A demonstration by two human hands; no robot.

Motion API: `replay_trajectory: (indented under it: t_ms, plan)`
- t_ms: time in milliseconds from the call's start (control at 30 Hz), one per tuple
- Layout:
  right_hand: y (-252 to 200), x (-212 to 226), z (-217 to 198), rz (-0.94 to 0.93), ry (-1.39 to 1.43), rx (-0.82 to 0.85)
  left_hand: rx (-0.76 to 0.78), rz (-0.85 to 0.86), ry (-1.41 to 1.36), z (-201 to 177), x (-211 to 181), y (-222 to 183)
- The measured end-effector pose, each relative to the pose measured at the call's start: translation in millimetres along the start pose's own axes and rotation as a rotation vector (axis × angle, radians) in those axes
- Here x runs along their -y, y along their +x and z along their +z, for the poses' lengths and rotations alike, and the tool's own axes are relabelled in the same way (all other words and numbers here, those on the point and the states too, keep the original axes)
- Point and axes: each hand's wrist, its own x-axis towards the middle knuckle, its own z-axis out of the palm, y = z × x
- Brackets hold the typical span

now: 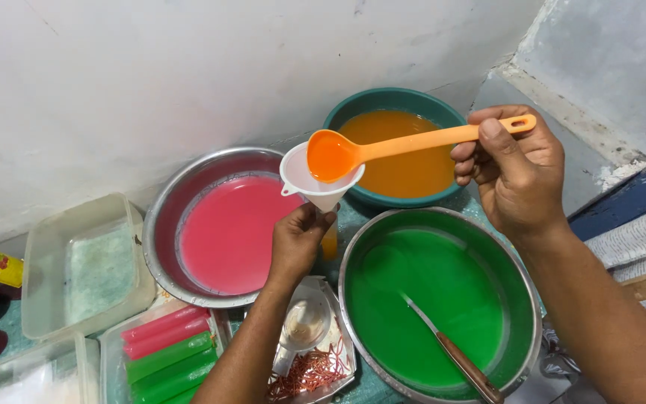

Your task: Filling plastic sleeves with flavored liquid and tying them to make ice pops

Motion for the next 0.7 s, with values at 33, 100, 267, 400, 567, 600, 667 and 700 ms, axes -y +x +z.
replay_trajectory:
  t_ms: [33,100,267,400,567,600,667,700]
  plan:
    - [-0.3,-1.3,0.5,-0.001,0.001,-0.001,0.001,0.001,0.001,-0.9,-0.8,-0.8]
    - [-0.4,-4.6,2.3,-0.005,-0.002,0.010,-0.030,-0.038,0.034,-3.3,-1.4,-3.1]
    - [-2.6,-6.3,7.1,0.015,0.006,0.015,-0.038,-0.039,0.072,-7.5,-0.2,-4.9]
    - [-4.0,-6.6,8.6,0.024,0.033,0.029,-0.040,-0.038,0.049,-7.6,-4.0,-5.0]
    - [-3.8,-9.4,6.8,0.020,0.018,0.032,-0.034,-0.019,0.090,-9.7,-3.5,-5.4]
    - [-4.1,-9.5,7.0,0.015,0.018,0.035,-0.031,-0.020,0.097,-10.1,-3.6,-5.2]
    - [-3.2,-12.3,4.5,0.009,0.008,0.042,-0.033,-0.025,0.083,-9.8,-4.1,-5.4]
    - [-3.0,-13.8,2.9,0.004,-0.002,0.048,-0.034,-0.032,0.069,-9.5,-4.1,-5.6]
